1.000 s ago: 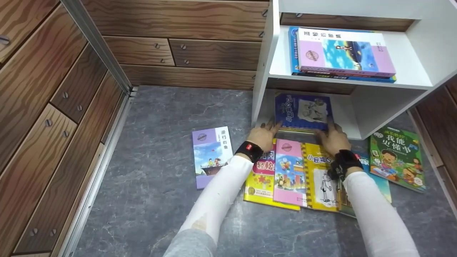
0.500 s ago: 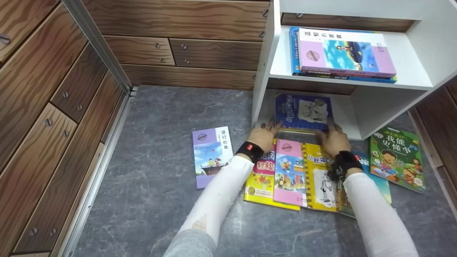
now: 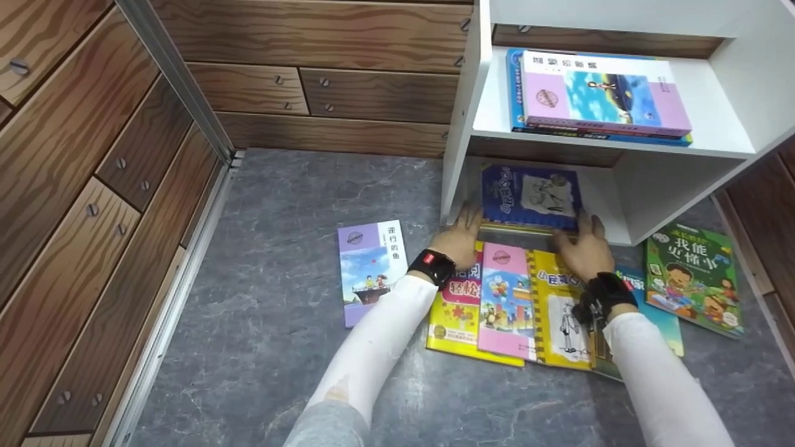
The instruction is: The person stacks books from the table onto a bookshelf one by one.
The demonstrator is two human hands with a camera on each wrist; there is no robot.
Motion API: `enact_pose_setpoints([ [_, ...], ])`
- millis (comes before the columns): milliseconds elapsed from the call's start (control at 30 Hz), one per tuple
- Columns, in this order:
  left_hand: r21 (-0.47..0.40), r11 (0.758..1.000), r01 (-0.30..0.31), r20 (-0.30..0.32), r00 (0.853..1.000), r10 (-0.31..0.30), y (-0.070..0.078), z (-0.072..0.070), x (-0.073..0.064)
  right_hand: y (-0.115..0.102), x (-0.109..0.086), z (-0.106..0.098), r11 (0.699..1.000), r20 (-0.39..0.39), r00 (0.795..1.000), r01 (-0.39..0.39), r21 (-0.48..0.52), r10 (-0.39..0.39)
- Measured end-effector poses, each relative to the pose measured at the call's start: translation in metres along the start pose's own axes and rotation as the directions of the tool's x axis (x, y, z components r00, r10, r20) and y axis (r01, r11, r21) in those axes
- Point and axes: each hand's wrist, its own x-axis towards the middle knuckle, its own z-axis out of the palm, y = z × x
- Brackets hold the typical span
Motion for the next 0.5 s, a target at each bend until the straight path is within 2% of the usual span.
enact_pose_setpoints([
  [100, -0.036, 0.999, -0.031, -0.036, 0.999, 0.030, 0.000, -0.001, -0.008, 0.003, -0.007, -0.001, 0.999, -0.033, 0.999, 0.012, 0.034, -0.011],
  [267, -0.088, 0.991, -0.098, -0.081, 0.993, 0.091, -0.002, -0.008, -0.026, 0.009, -0.026, -0.007, 0.992, -0.102, 0.992, 0.078, 0.095, -0.069],
  [400, -0.109, 0.982, -0.154, -0.093, 0.985, 0.144, -0.004, -0.015, -0.046, 0.015, -0.046, -0.017, 0.985, -0.108, 0.991, 0.091, 0.145, -0.076],
  [500, -0.101, 0.978, -0.182, -0.127, 0.977, 0.169, -0.007, -0.021, -0.063, 0.019, -0.058, -0.027, 0.983, -0.107, 0.992, 0.082, 0.164, -0.065],
])
